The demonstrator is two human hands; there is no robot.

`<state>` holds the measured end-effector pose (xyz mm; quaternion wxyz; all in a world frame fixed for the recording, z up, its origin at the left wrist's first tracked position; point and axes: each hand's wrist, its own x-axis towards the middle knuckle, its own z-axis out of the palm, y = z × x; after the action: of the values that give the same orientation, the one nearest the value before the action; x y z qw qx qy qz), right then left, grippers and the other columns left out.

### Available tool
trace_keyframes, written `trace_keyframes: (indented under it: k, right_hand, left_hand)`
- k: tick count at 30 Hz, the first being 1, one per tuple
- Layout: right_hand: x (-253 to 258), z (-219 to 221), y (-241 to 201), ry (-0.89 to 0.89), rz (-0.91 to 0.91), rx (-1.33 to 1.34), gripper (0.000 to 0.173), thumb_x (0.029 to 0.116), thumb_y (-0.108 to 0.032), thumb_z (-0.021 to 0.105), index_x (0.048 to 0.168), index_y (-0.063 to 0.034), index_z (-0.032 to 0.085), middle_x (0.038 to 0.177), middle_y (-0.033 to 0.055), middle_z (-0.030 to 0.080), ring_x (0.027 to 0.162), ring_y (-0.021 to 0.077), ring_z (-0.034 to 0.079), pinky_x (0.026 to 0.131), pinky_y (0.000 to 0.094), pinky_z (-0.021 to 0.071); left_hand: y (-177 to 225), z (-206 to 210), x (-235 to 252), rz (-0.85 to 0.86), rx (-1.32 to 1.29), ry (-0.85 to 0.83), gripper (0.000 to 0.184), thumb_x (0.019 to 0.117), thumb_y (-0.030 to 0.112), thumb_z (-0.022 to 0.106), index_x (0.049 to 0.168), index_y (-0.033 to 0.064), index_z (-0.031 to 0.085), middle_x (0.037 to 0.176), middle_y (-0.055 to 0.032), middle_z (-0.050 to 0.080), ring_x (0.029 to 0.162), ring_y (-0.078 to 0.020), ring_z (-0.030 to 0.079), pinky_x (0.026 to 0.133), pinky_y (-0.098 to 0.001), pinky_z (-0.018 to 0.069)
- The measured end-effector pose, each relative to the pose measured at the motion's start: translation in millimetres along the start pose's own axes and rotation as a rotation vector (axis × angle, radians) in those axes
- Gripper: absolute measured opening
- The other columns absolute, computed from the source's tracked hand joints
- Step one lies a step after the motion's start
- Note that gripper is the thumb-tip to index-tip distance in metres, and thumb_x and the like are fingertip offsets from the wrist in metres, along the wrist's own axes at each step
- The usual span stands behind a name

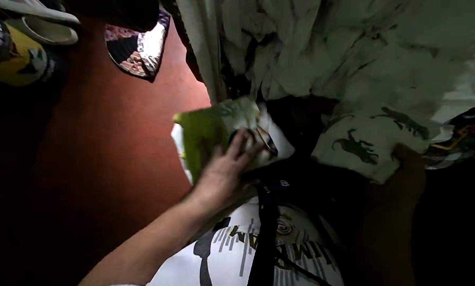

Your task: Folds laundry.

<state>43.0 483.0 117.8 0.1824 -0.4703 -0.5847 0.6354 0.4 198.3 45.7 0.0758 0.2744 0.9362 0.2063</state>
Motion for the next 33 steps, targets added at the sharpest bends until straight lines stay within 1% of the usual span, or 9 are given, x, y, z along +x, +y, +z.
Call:
trace_keyframes:
  k: [3, 11, 15, 18, 20, 23, 25, 29, 33]
  right_hand:
    - [21, -22, 28, -0.105, -0.183, 0.169, 0.029, 0.105, -0.02, 0.046, 0.132, -0.0119, 0.051, 0.108, 0.0006, 0.068, 0.096, 0.0107, 0.069, 0.083, 0.0344, 0.0619]
    - [9, 1, 25, -0.593, -0.321, 0.329, 0.026, 0.1015, -0.016, 0.048, 0.126, -0.0107, 0.056, 0.108, 0.0016, 0.071, 0.099, 0.0119, 0.071, 0.084, 0.0354, 0.0628]
    - [-35, 50, -7, -0.781, -0.191, 0.503, 0.019, 0.1008, -0.008, 0.046, 0.105, -0.0167, 0.063, 0.094, -0.0029, 0.074, 0.09, 0.0081, 0.072, 0.081, 0.031, 0.0634]
    - [-41, 87, -10, -1.013, -0.216, 0.583, 0.026, 0.1017, -0.005, 0.043, 0.094, -0.014, 0.066, 0.089, -0.0023, 0.074, 0.086, 0.0069, 0.072, 0.08, 0.0277, 0.0624]
    - [-39, 108, 4, -1.1, -0.101, 0.516, 0.014, 0.1021, -0.005, 0.046, 0.108, -0.0101, 0.058, 0.093, 0.0003, 0.072, 0.088, 0.0098, 0.072, 0.082, 0.0305, 0.0625]
    - [-23, 127, 42, -1.095, 0.04, 0.095, 0.035, 0.1008, -0.01, 0.056, 0.135, -0.0061, 0.049, 0.105, 0.0047, 0.07, 0.091, 0.0125, 0.071, 0.081, 0.0327, 0.063]
    - [-10, 130, 73, -1.061, 0.046, -0.118, 0.036, 0.1, -0.013, 0.061, 0.133, -0.0052, 0.049, 0.105, 0.0058, 0.069, 0.09, 0.013, 0.07, 0.08, 0.0337, 0.0621]
    - [-3, 126, 82, -0.985, 0.047, -0.162, 0.037, 0.1006, -0.017, 0.062, 0.133, -0.0072, 0.046, 0.106, 0.007, 0.068, 0.09, 0.0148, 0.07, 0.08, 0.0343, 0.062]
    - [-5, 121, 69, -0.985, -0.036, -0.245, 0.058, 0.0946, -0.016, 0.069, 0.146, -0.0093, 0.043, 0.122, 0.0088, 0.066, 0.101, 0.0156, 0.07, 0.084, 0.0341, 0.0617]
  left_hand:
    - [-3, 40, 0, 0.045, 0.042, -0.049, 0.057, 0.0937, 0.054, 0.064, 0.148, 0.042, 0.052, 0.17, -0.0051, 0.024, 0.155, -0.0475, 0.005, 0.111, -0.0841, 0.0016]
    - [-14, 31, -6, 0.104, -0.046, 0.024, 0.053, 0.0954, 0.042, 0.067, 0.147, 0.0381, 0.054, 0.167, -0.0026, 0.031, 0.155, -0.0441, 0.015, 0.113, -0.0819, 0.0073]
    - [-25, -3, -22, -0.027, -0.767, 0.233, 0.04, 0.1009, 0.005, 0.052, 0.14, 0.0081, 0.059, 0.14, -0.0008, 0.061, 0.126, -0.0097, 0.059, 0.111, -0.0323, 0.0476]
    - [-42, -34, -31, -0.163, -1.537, 0.306, 0.04, 0.1123, 0.035, 0.027, 0.134, 0.0217, 0.057, 0.12, 0.0086, 0.069, 0.105, -0.0031, 0.067, 0.09, -0.0243, 0.057]
    - [-58, -41, -38, -0.158, -1.805, 0.272, 0.064, 0.1068, 0.061, 0.016, 0.131, 0.0224, 0.061, 0.12, 0.0043, 0.069, 0.111, -0.0076, 0.066, 0.095, -0.0306, 0.0567]
    - [-75, -35, -40, -0.244, -1.763, 0.235, 0.08, 0.0987, 0.075, 0.013, 0.151, 0.023, 0.043, 0.135, -0.0029, 0.064, 0.118, -0.0175, 0.065, 0.099, -0.0386, 0.056]
    - [-83, -22, -40, -0.382, -1.714, 0.197, 0.088, 0.0927, 0.083, 0.017, 0.159, 0.0256, 0.027, 0.138, -0.0048, 0.064, 0.115, -0.0208, 0.068, 0.095, -0.0405, 0.0576]
    - [-87, -8, -36, -0.351, -1.737, 0.166, 0.059, 0.1056, 0.031, 0.049, 0.158, 0.0258, 0.024, 0.129, -0.0045, 0.063, 0.106, -0.0175, 0.069, 0.091, -0.0362, 0.0603]
    - [-73, -19, -25, -0.355, -1.487, 0.293, 0.076, 0.0923, -0.01, 0.057, 0.155, 0.0201, 0.028, 0.118, -0.0021, 0.069, 0.1, -0.0137, 0.072, 0.086, -0.0323, 0.0623]
